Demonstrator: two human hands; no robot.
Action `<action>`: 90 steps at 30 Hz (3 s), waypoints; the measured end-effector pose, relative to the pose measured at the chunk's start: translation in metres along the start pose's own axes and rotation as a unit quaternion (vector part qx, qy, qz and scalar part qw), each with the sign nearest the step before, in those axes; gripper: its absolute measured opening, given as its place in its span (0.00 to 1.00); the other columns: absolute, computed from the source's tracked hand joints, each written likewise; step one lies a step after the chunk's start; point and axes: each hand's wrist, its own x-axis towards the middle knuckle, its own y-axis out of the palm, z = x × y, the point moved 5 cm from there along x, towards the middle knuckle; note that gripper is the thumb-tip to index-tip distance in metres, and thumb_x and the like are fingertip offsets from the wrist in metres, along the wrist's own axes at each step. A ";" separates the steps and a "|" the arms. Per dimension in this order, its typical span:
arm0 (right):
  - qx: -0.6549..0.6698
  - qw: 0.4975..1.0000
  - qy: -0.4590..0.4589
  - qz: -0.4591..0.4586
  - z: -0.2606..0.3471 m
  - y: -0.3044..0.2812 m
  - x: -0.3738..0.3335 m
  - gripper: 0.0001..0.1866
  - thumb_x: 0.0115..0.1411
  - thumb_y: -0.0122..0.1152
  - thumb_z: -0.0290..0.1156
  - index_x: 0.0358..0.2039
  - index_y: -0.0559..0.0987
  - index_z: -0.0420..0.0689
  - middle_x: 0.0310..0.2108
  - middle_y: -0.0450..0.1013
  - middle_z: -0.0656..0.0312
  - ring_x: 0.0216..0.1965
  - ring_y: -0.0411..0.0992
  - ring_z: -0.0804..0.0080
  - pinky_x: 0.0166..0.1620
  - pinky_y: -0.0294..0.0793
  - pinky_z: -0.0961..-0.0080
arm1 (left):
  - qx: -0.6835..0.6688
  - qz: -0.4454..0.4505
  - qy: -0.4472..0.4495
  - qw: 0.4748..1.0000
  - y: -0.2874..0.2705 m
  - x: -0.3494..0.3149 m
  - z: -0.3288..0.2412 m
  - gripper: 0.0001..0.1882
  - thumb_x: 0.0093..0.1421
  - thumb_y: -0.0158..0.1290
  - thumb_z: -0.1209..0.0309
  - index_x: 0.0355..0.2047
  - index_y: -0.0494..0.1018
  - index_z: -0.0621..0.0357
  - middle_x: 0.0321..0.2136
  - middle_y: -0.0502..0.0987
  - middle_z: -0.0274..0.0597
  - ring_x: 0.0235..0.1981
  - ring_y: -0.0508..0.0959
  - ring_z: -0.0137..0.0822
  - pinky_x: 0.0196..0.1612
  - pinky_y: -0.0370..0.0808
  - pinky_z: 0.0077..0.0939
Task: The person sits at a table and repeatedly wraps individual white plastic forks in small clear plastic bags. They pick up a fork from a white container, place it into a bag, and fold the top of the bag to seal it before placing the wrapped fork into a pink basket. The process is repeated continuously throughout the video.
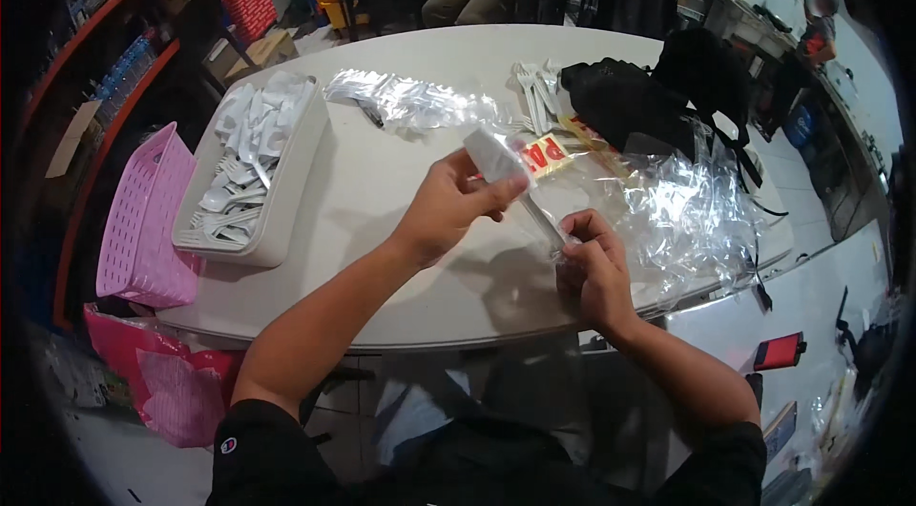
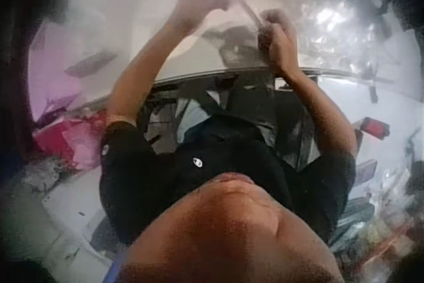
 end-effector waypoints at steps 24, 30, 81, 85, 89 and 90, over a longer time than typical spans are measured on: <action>-0.178 0.979 -0.042 0.087 -0.001 0.017 0.001 0.04 0.59 0.55 0.20 0.34 0.70 0.41 0.27 0.70 0.64 0.27 0.71 0.79 0.29 0.75 0.80 | -0.191 -0.294 0.143 0.925 -0.114 -0.080 -0.098 0.10 0.65 0.49 0.57 0.31 0.66 0.47 0.17 0.60 0.24 0.14 0.58 0.20 0.17 0.55 0.17; -0.224 0.968 -0.050 0.099 0.005 0.021 -0.003 0.04 0.59 0.55 0.21 0.34 0.71 0.40 0.27 0.71 0.64 0.27 0.71 0.79 0.29 0.74 0.81 | 0.490 -0.515 0.032 0.702 -0.247 -0.204 -0.231 0.23 0.62 0.48 0.55 0.48 0.70 0.62 0.27 0.73 0.41 0.28 0.73 0.30 0.31 0.71 0.28; -0.357 0.886 -0.292 0.052 0.041 0.044 -0.017 0.12 0.54 0.57 0.19 0.40 0.72 0.39 0.34 0.73 0.58 0.33 0.75 0.71 0.33 0.77 0.77 | 0.703 -0.320 0.200 0.603 -0.067 -0.162 -0.252 0.09 0.56 0.58 0.73 0.36 0.76 0.66 0.28 0.77 0.45 0.28 0.77 0.32 0.33 0.72 0.26; -0.383 0.834 -0.363 0.160 0.044 0.052 -0.019 0.12 0.53 0.59 0.19 0.39 0.73 0.40 0.33 0.73 0.57 0.32 0.75 0.70 0.34 0.75 0.74 | 0.685 -0.180 0.202 0.676 -0.025 -0.106 -0.196 0.10 0.57 0.58 0.71 0.34 0.76 0.66 0.28 0.77 0.46 0.28 0.77 0.34 0.33 0.72 0.27; -0.414 0.808 -0.401 0.127 0.034 0.036 -0.005 0.14 0.56 0.60 0.25 0.44 0.73 0.40 0.34 0.73 0.54 0.34 0.75 0.62 0.40 0.73 0.69 | 0.650 -0.044 0.168 0.740 -0.013 -0.056 -0.124 0.12 0.57 0.57 0.67 0.33 0.76 0.65 0.29 0.78 0.49 0.31 0.77 0.43 0.36 0.73 0.33; -0.379 0.823 -0.412 0.093 0.037 0.035 -0.005 0.16 0.57 0.60 0.28 0.45 0.72 0.40 0.34 0.73 0.54 0.35 0.74 0.60 0.41 0.73 0.68 | 0.633 -0.024 0.169 0.755 -0.009 -0.052 -0.107 0.12 0.57 0.57 0.66 0.33 0.76 0.65 0.29 0.77 0.50 0.31 0.77 0.44 0.36 0.73 0.34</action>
